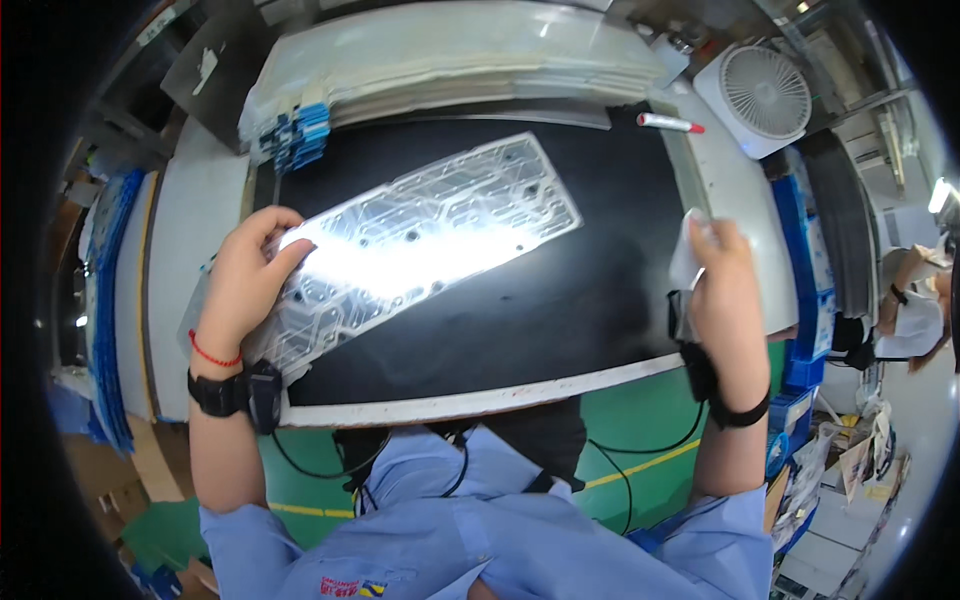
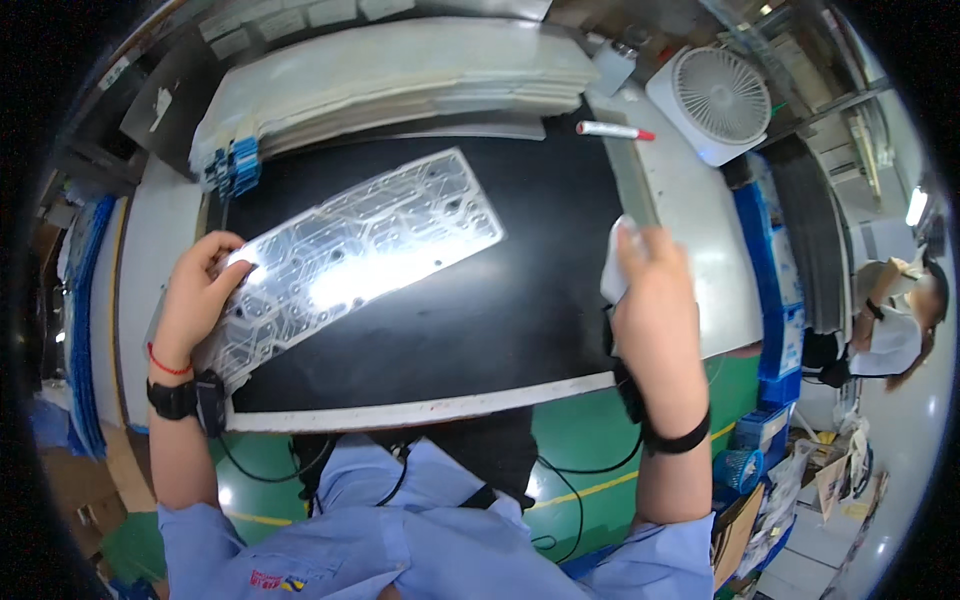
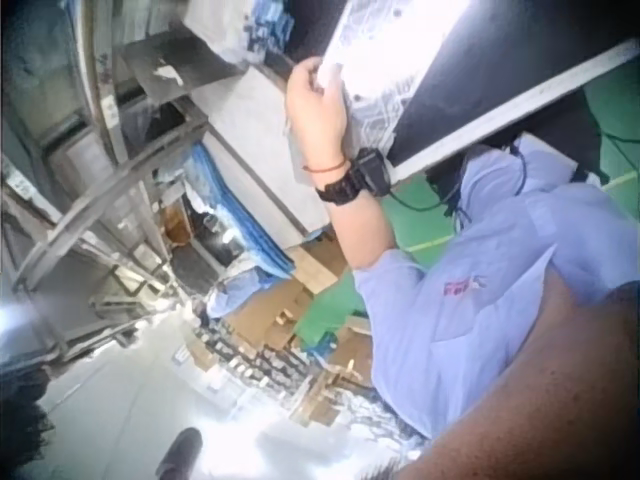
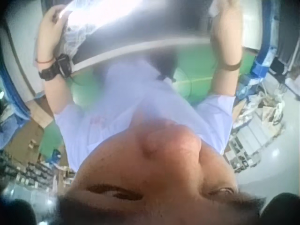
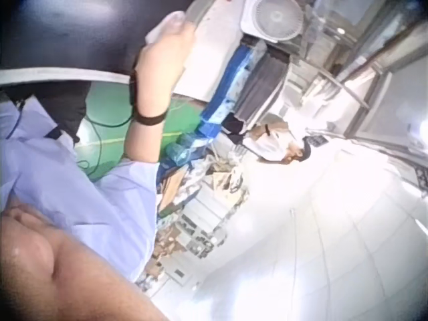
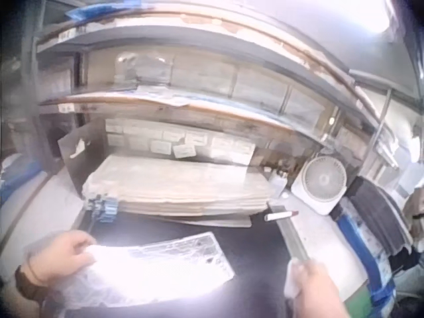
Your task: Cleaning a flexible printed circuit board with a cloth and marking it with a red marker.
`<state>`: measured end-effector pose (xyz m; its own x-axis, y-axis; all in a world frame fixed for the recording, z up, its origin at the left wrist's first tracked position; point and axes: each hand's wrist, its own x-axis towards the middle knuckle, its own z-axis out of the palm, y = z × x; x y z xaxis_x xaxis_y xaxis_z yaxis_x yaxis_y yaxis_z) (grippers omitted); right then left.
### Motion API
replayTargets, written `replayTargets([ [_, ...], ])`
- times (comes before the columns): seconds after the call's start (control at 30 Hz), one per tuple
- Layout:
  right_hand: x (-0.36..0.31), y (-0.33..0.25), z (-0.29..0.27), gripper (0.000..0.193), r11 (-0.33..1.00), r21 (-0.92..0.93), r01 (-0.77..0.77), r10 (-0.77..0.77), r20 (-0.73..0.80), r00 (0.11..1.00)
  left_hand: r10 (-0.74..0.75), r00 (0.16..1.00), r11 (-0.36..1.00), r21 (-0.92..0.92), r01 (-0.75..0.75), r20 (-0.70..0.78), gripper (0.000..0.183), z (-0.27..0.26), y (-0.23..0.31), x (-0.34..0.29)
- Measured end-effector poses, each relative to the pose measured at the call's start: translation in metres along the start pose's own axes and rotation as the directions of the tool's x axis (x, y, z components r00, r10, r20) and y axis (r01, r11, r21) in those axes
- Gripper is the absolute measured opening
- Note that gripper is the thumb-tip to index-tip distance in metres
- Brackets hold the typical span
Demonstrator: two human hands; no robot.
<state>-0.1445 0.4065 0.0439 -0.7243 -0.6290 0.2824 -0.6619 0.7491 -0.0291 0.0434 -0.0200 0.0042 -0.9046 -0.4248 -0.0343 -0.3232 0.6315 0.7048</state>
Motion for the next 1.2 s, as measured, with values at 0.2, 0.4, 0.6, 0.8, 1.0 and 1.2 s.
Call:
replayTargets([
  [0.2, 0.153, 0.119, -0.002, 0.048, 0.979, -0.174, 0.110, -0.159, -0.307, 0.938, 0.007, 1.000, 1.000, 0.004, -0.007, -0.024, 0.021, 0.001, 0.004, 0.001],
  [0.4, 0.244, 0.135, 0.044, 0.040, 0.974, -0.228, -0.011, -0.037, -0.205, 0.978, 0.028, 0.999, 0.999, 0.046, -0.027, -0.030, 0.020, -0.002, 0.010, 0.000],
  [0.6, 0.270, 0.140, 0.060, 0.039, 0.952, -0.283, -0.112, 0.086, -0.104, 0.991, 0.004, 1.000, 0.998, 0.059, -0.003, -0.030, 0.022, -0.004, 0.008, -0.002],
  [0.8, 0.277, 0.147, 0.056, 0.036, 0.933, -0.358, -0.045, 0.032, -0.042, 0.999, 0.051, 0.998, 0.996, 0.068, -0.049, -0.032, 0.021, -0.001, 0.006, 0.000],
  [1.0, 0.190, 0.108, 0.031, 0.045, 0.980, -0.188, 0.071, -0.131, -0.330, 0.935, 0.006, 1.000, 0.997, 0.074, -0.007, 0.006, 0.025, -0.003, 0.004, -0.002],
  [1.2, -0.009, -0.002, 0.017, 0.049, 0.996, 0.087, -0.012, 0.003, 0.106, 0.994, 0.067, 0.998, 0.994, 0.085, -0.067, -0.001, 0.025, -0.001, 0.000, -0.002],
])
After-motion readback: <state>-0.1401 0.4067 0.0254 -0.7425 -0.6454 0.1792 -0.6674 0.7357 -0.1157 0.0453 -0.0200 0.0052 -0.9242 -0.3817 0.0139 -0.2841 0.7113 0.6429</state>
